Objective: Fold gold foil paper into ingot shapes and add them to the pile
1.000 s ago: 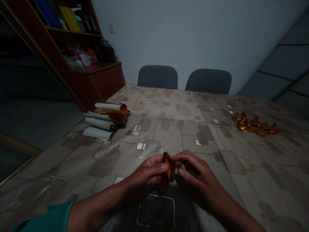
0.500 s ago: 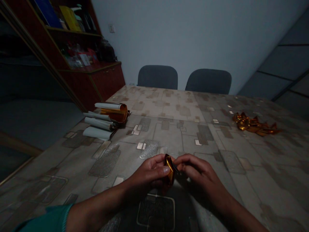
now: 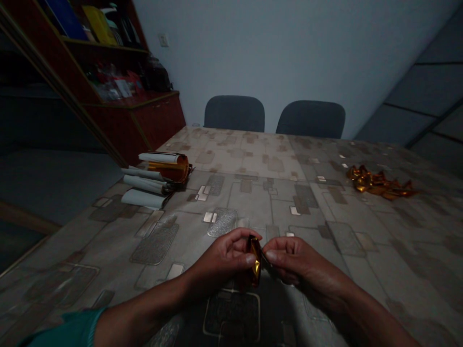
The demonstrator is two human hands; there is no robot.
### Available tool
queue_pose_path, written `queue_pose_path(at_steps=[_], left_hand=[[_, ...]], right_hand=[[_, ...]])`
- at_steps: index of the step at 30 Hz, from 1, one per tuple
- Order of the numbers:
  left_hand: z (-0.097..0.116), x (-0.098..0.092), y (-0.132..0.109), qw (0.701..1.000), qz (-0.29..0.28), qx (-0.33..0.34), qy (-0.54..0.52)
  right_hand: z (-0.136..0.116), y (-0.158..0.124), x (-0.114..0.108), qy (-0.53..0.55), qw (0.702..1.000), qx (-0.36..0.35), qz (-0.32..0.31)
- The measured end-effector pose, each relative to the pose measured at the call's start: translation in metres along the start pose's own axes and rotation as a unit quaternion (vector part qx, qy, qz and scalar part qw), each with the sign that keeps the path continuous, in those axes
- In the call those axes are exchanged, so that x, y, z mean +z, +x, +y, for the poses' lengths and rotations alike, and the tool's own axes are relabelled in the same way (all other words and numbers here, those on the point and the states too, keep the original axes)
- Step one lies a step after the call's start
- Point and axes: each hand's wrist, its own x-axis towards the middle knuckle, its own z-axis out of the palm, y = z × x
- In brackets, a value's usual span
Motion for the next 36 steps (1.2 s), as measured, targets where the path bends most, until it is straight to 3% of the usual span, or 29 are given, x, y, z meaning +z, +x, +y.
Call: queue_pose_path(at_steps=[6, 12, 16, 21, 27, 31, 33, 36], left_hand=[[-0.007, 0.001, 0.002, 1.000, -0.025, 0.006, -0.006], [-0.009, 0.003, 0.002, 0.999, -0.039, 0.023, -0.030], [-0.005, 0.003, 0.001, 0.999, -0.034, 0.005, -0.039], [-0.002, 0.000, 0.002, 0.998, -0.037, 0.000, -0.045], [-0.001, -0.001, 0.002, 0.998, -0.046, -0.023, -0.028], [0.001, 0.000, 0.000, 0.997, -0.047, -0.040, -0.037], [0.004, 0.000, -0.002, 0.995, -0.059, -0.070, -0.047], [0.006, -0.001, -0.003, 0.990, -0.074, -0.104, -0.055]], right_hand=[[0.000, 0.002, 0.011, 0.052, 0.998, 0.002, 0.031], [0.010, 0.006, 0.019, 0.043, 0.993, -0.068, 0.086], [0.013, 0.008, 0.014, 0.001, 0.992, -0.106, 0.073], [0.009, 0.007, 0.003, -0.054, 0.995, -0.081, 0.023], [-0.002, 0.001, -0.004, -0.089, 0.985, -0.124, 0.075], [-0.011, -0.006, -0.001, -0.086, 0.985, -0.146, 0.040], [-0.016, -0.008, 0.001, -0.135, 0.975, -0.173, 0.016], [-0.019, -0.009, 0.001, -0.247, 0.939, -0.238, 0.014]])
